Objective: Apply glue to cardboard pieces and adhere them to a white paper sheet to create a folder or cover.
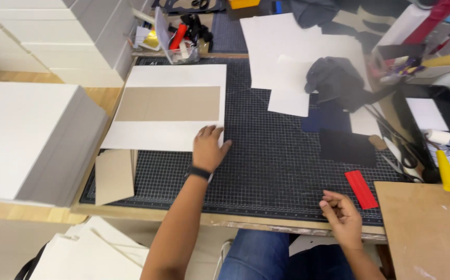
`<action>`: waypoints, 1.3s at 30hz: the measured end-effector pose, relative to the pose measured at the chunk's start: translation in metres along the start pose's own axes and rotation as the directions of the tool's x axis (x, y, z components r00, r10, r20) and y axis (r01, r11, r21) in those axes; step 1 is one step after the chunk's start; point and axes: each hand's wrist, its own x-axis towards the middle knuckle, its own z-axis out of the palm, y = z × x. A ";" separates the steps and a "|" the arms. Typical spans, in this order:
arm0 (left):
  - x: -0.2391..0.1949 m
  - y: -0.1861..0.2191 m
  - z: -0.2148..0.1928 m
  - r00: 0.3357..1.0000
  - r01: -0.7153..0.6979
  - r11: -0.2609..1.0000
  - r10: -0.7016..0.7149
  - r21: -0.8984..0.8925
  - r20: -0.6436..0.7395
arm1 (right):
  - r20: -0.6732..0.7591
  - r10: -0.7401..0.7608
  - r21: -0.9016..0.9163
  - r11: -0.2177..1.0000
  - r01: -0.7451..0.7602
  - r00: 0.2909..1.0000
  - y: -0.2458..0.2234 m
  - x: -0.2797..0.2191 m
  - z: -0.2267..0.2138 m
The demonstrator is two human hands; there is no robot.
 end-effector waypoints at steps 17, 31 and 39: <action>-0.470 -0.176 -0.156 0.502 0.789 0.608 -0.559 0.084 -0.660 | 0.092 -0.122 -0.094 0.987 0.131 0.988 0.012 -0.007 -0.005; -0.612 -0.167 0.005 0.352 0.521 0.276 -0.931 0.808 0.091 | 0.173 -0.134 -0.467 0.861 0.201 0.976 -0.025 -0.025 0.023; -0.604 -0.182 0.019 0.429 0.475 0.395 -0.884 0.786 0.185 | 0.150 -0.168 -0.580 0.783 0.224 0.974 -0.018 -0.026 0.025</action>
